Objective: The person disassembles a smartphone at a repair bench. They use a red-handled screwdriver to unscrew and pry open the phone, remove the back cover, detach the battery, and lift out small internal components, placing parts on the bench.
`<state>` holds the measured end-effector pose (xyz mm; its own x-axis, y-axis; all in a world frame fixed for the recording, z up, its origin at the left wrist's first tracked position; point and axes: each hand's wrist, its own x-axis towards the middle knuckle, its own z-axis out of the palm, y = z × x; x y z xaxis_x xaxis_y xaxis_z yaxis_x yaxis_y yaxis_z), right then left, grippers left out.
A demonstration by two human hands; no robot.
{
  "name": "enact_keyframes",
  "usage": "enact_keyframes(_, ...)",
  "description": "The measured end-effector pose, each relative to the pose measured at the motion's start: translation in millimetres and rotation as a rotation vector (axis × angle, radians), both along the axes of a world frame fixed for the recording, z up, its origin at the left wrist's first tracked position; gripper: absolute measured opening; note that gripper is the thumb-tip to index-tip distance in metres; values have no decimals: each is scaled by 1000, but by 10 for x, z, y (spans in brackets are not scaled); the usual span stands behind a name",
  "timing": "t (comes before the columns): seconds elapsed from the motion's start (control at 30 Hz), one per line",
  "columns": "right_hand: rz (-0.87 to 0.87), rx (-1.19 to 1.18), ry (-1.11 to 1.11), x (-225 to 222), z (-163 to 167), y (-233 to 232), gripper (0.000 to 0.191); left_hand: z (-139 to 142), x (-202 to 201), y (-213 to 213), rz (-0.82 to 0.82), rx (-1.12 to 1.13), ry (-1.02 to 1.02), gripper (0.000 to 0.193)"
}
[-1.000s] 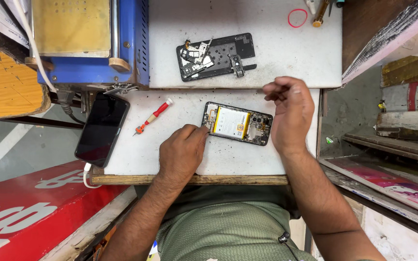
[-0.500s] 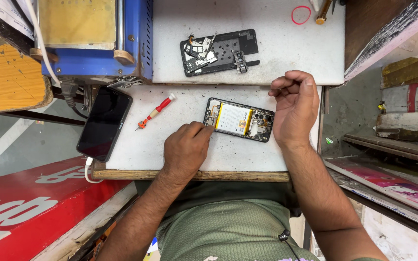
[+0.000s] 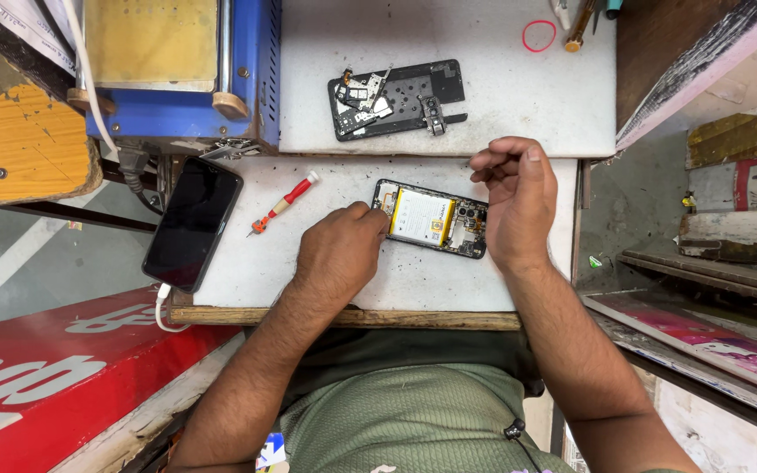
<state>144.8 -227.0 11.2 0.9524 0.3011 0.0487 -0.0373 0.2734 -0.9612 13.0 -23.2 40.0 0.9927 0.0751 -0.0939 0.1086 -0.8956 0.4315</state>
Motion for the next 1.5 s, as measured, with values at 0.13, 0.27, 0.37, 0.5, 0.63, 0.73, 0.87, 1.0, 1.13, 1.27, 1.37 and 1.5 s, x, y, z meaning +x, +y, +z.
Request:
enact_keyframes(0.13,14,-18,-14,-18,-8,11,43,94,46,18,-71,17,-147,50)
enact_keyframes(0.27,36,-13,-4,-29,-18,26,44,136,193,78,-205,67,-98,80)
enact_keyframes(0.37,40,-24,-29,-24,-23,28,44,137,289,129,-237,40,-40,85)
enact_keyframes(0.5,35,-15,-34,-16,-43,0,43,155,169,126,-166,62,9,83)
enact_keyframes(0.63,65,-102,-49,-16,-57,-2,37,195,-160,-3,80,98,-19,82)
enact_keyframes(0.73,187,-349,-51,-86,-11,43,30,161,-343,-193,346,134,156,76)
enact_keyframes(0.87,418,-765,-439,-201,99,208,21,35,-458,-248,285,86,15,56)
enact_keyframes(1.0,443,-885,-536,-223,185,264,22,-73,-530,-125,157,-51,-135,29)
enact_keyframes(1.13,480,-813,-709,-194,188,234,18,-111,-526,-51,25,-61,-435,18)
enact_keyframes(1.27,520,-788,-709,-173,171,241,17,-110,-401,-19,-153,-39,-495,16)
enact_keyframes(1.37,532,-792,-604,-161,173,253,17,-91,-311,-28,-238,26,-423,18)
enact_keyframes(1.5,539,-812,-587,-149,167,250,17,-49,-276,-79,-283,134,-413,15)
